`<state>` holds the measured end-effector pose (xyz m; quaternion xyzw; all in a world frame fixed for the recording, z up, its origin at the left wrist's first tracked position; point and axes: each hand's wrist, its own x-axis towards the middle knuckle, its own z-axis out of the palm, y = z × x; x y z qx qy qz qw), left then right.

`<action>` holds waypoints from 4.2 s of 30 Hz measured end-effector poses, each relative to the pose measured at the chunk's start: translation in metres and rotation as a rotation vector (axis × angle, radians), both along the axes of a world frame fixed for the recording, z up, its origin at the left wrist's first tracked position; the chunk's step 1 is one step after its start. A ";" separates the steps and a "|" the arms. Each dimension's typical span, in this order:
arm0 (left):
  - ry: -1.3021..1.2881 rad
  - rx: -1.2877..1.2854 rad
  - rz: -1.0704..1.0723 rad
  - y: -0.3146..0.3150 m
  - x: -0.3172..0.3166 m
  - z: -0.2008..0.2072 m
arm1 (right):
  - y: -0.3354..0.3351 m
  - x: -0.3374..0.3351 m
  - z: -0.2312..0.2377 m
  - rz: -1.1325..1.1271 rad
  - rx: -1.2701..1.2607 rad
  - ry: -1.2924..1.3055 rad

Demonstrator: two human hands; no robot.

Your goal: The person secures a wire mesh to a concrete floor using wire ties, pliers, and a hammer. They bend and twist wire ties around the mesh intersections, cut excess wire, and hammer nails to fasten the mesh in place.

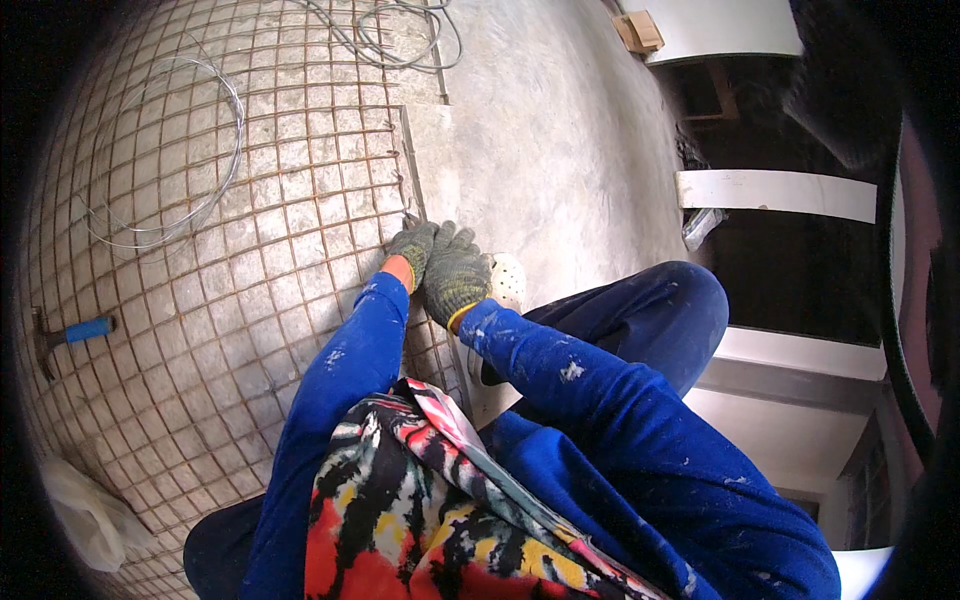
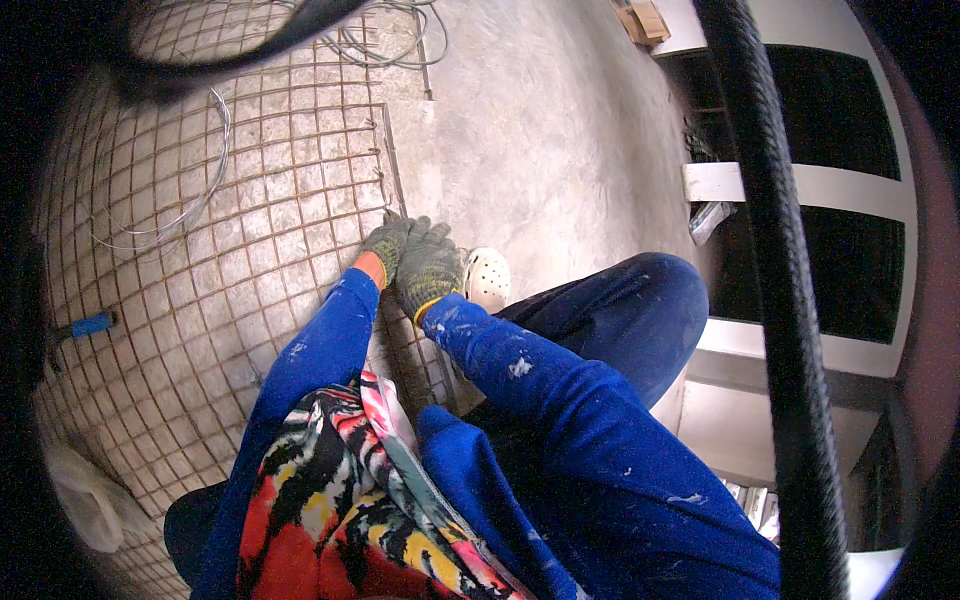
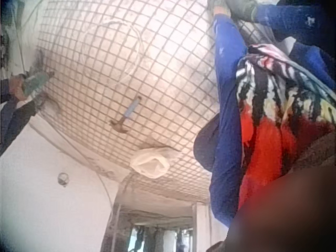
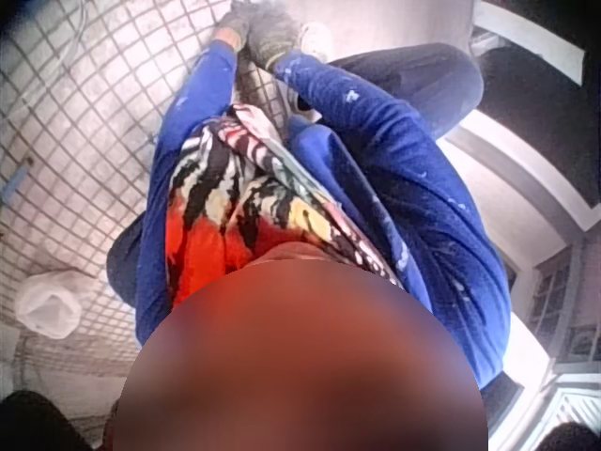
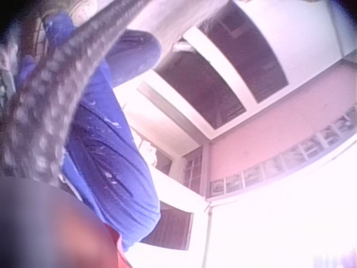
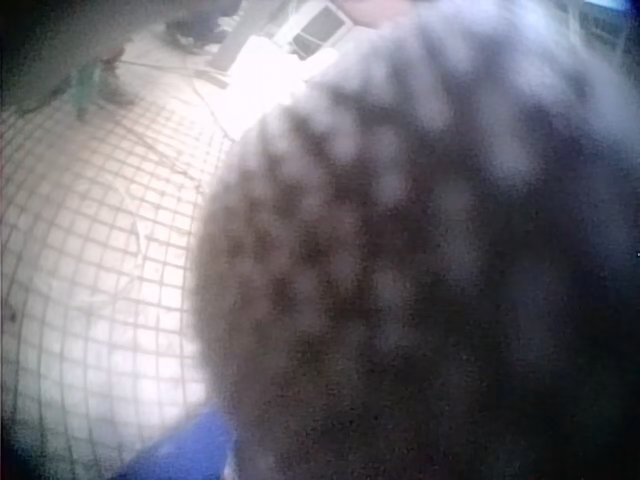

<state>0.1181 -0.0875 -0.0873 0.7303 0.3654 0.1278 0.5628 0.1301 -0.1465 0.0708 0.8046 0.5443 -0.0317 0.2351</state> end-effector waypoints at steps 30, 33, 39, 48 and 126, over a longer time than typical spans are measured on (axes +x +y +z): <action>-0.201 -0.045 -0.396 0.023 0.000 -0.023 | 0.034 0.088 -0.018 0.798 -0.656 0.480; -0.163 0.005 -0.344 0.006 0.004 -0.026 | 0.044 0.038 0.017 0.199 -0.677 0.262; -0.040 0.454 -0.376 0.002 0.000 -0.001 | 0.006 -0.003 -0.008 0.031 0.010 0.119; -0.196 0.516 -0.193 0.026 -0.049 0.014 | 0.005 0.025 -0.021 -0.220 -0.010 0.206; 0.870 0.273 0.036 0.079 -0.036 0.079 | 0.192 0.221 0.088 0.340 -0.892 0.649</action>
